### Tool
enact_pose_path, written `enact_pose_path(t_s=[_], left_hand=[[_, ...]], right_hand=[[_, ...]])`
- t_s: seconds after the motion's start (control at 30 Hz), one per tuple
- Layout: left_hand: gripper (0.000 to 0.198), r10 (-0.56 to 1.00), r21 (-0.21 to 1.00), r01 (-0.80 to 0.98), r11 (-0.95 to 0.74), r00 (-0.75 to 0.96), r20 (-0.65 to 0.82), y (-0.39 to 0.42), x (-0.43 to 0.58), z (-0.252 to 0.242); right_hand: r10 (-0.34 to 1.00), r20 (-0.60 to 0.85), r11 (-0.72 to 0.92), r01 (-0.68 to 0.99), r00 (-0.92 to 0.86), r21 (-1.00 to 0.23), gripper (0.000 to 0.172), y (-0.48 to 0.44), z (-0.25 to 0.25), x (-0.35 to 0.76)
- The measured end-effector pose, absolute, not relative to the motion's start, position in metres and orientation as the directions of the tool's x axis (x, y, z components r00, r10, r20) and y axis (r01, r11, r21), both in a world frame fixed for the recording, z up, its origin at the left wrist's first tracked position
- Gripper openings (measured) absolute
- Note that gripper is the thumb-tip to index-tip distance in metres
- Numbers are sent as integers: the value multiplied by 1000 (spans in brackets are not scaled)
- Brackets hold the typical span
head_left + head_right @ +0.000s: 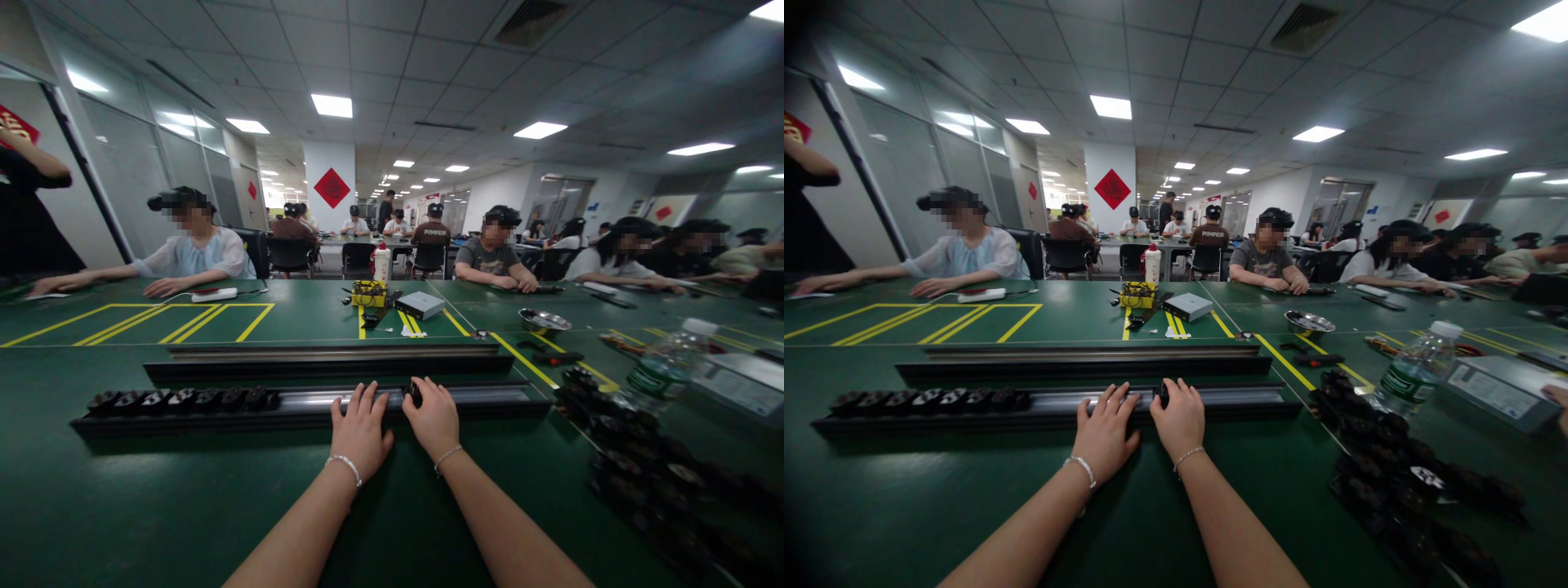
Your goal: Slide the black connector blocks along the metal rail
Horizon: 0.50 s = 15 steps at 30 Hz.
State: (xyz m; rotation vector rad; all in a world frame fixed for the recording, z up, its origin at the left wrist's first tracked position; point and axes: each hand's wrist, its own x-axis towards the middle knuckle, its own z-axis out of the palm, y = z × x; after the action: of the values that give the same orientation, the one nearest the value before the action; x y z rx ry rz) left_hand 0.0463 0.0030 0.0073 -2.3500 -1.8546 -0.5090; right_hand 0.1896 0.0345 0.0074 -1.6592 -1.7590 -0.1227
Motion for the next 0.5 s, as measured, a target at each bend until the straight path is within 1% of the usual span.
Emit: enact_pose_path(t_s=[0.5], left_hand=[[53,926,107,964,-242,197,321,3,47,6]], right_hand=[[831,552,177,911,65,-372,37,37,4,190]])
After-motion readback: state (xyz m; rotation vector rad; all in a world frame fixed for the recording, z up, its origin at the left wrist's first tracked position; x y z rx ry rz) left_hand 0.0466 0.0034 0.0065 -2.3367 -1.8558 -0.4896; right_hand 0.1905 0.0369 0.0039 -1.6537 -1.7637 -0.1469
